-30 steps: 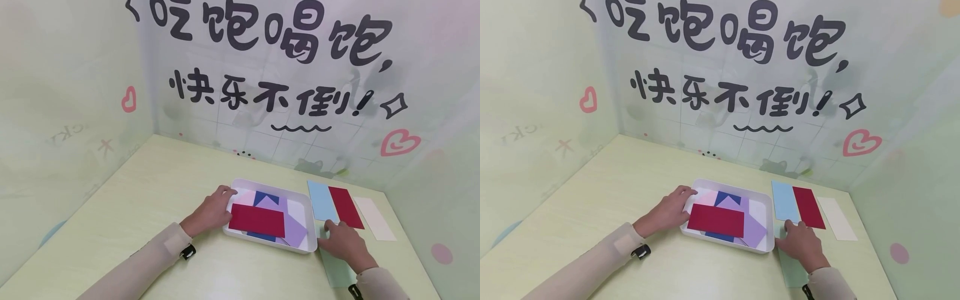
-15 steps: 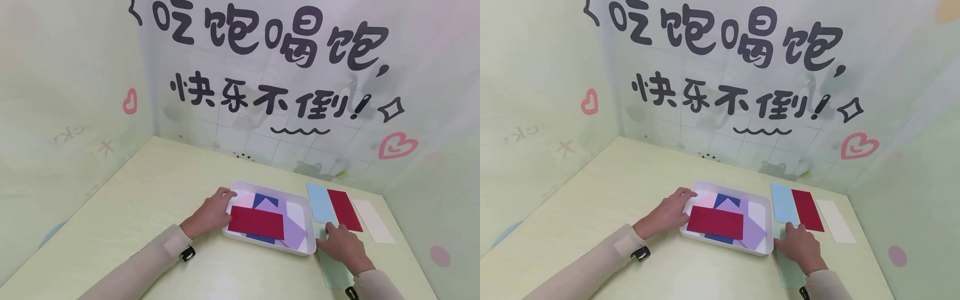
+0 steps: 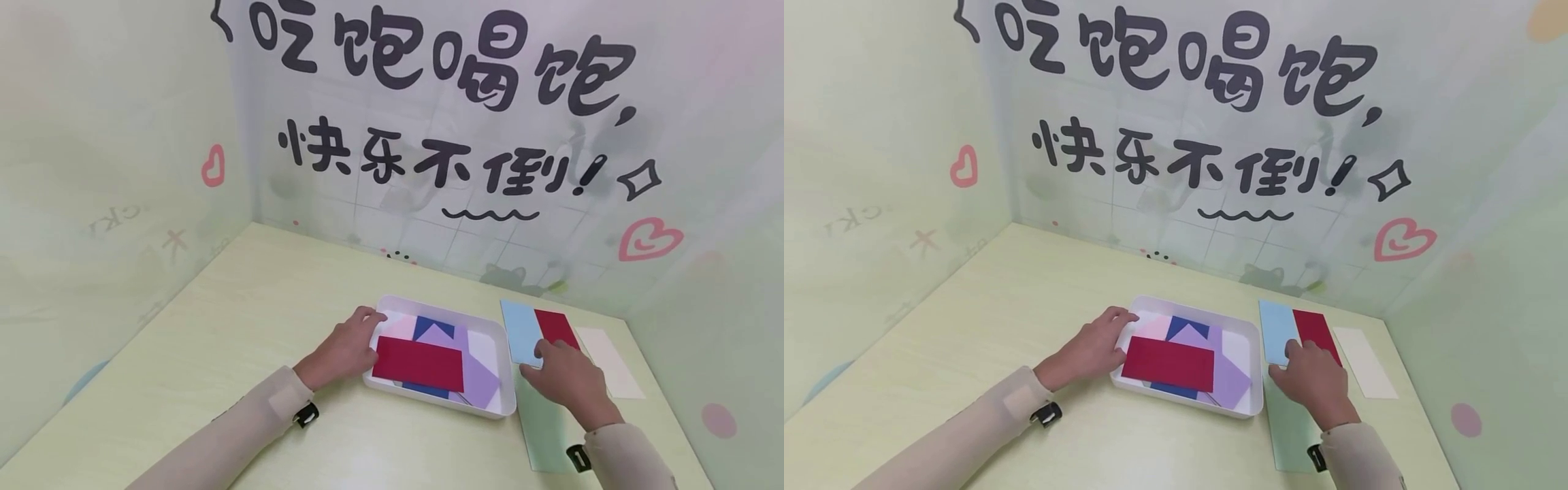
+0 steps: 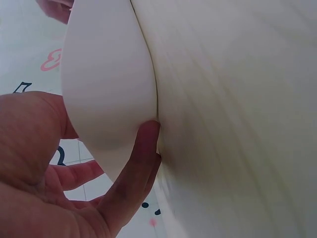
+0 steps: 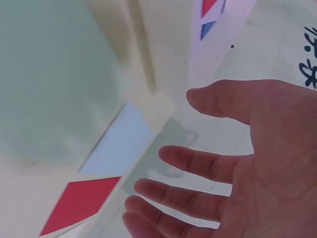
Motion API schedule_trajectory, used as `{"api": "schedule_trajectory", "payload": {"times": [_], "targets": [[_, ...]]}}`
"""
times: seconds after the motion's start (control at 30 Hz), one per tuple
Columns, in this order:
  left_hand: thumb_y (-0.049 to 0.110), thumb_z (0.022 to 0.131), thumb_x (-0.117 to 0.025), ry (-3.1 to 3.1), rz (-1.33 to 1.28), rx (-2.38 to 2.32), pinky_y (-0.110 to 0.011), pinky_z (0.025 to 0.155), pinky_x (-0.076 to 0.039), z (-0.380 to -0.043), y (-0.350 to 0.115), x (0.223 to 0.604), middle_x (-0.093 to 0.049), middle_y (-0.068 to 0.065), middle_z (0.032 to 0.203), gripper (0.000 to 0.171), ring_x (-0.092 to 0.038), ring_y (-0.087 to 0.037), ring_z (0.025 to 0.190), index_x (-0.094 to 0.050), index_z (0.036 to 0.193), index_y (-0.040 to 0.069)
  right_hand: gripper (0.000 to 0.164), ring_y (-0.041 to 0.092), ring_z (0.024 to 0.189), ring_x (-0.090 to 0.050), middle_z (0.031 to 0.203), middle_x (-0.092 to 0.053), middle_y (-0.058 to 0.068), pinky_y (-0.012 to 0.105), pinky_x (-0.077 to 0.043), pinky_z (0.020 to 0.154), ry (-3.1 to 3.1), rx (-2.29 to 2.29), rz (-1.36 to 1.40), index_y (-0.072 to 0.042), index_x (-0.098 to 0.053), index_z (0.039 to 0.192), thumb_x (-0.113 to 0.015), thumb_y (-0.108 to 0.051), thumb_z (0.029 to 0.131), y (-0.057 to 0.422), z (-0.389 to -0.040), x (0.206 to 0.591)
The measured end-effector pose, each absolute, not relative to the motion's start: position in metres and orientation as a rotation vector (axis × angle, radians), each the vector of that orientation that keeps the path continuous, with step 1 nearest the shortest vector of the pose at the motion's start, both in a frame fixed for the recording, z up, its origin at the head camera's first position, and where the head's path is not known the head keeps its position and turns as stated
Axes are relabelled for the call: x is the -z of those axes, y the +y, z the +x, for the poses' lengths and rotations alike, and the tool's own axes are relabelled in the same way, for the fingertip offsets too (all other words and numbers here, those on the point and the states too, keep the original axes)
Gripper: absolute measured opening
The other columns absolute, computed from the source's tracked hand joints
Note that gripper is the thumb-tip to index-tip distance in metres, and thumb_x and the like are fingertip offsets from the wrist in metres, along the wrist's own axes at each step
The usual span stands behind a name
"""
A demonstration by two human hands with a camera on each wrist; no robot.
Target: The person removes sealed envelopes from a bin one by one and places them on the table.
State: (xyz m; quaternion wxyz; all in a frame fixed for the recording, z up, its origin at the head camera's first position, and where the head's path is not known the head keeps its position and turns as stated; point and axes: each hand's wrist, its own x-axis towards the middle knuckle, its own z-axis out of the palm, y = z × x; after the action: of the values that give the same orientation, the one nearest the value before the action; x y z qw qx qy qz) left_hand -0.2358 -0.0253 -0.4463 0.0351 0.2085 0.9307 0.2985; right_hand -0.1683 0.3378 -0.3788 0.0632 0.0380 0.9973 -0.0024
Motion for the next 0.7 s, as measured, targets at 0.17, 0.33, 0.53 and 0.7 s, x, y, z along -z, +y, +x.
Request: {"api": "schedule_trajectory", "payload": {"times": [0.17, 0.33, 0.53, 0.7], "targets": [[0.007, 0.083, -0.068, 2.86, 0.625, -0.908, -0.036, 0.078, -0.055, -0.237, -0.025, 0.446, -0.039, -0.009, 0.145, 0.063, -0.059, -0.031, 0.106, -0.048, 0.143, 0.011, 0.04, 0.018, 0.071, -0.054, 0.087, -0.059, 0.003, 0.043, -0.047, 0.053, 3.058, 0.015, 0.055, -0.007, -0.064, 0.111, -0.064, -0.039, 0.088, 0.319, -0.177, 0.368], [0.007, 0.082, -0.069, 2.861, 0.62, -0.906, -0.038, 0.079, -0.055, -0.237, -0.025, 0.446, -0.039, -0.009, 0.146, 0.064, -0.059, -0.032, 0.108, -0.048, 0.143, 0.011, 0.04, 0.019, 0.072, -0.055, 0.093, -0.061, 0.006, 0.036, -0.049, 0.052, 3.067, 0.037, -0.002, -0.009, -0.064, 0.111, -0.069, -0.039, 0.085, 0.294, -0.187, 0.364], [0.007, 0.082, -0.07, 2.868, 0.632, -0.898, -0.037, 0.08, -0.055, -0.237, -0.025, 0.445, -0.039, -0.01, 0.145, 0.065, -0.06, -0.03, 0.107, -0.048, 0.142, 0.011, 0.043, 0.021, 0.08, -0.058, 0.097, -0.063, 0.006, 0.038, -0.053, 0.058, 3.075, 0.049, -0.079, -0.011, -0.065, 0.113, -0.072, -0.038, 0.081, 0.268, -0.199, 0.366], [0.006, 0.082, -0.068, 2.872, 0.633, -0.886, -0.036, 0.079, -0.055, -0.237, -0.024, 0.445, -0.039, -0.009, 0.146, 0.063, -0.061, -0.03, 0.101, -0.049, 0.142, 0.011, 0.04, 0.019, 0.081, -0.057, 0.097, -0.063, 0.003, 0.038, -0.052, 0.061, 3.055, 0.08, -0.195, -0.013, -0.066, 0.112, -0.073, -0.037, 0.081, 0.249, -0.211, 0.37]]}}
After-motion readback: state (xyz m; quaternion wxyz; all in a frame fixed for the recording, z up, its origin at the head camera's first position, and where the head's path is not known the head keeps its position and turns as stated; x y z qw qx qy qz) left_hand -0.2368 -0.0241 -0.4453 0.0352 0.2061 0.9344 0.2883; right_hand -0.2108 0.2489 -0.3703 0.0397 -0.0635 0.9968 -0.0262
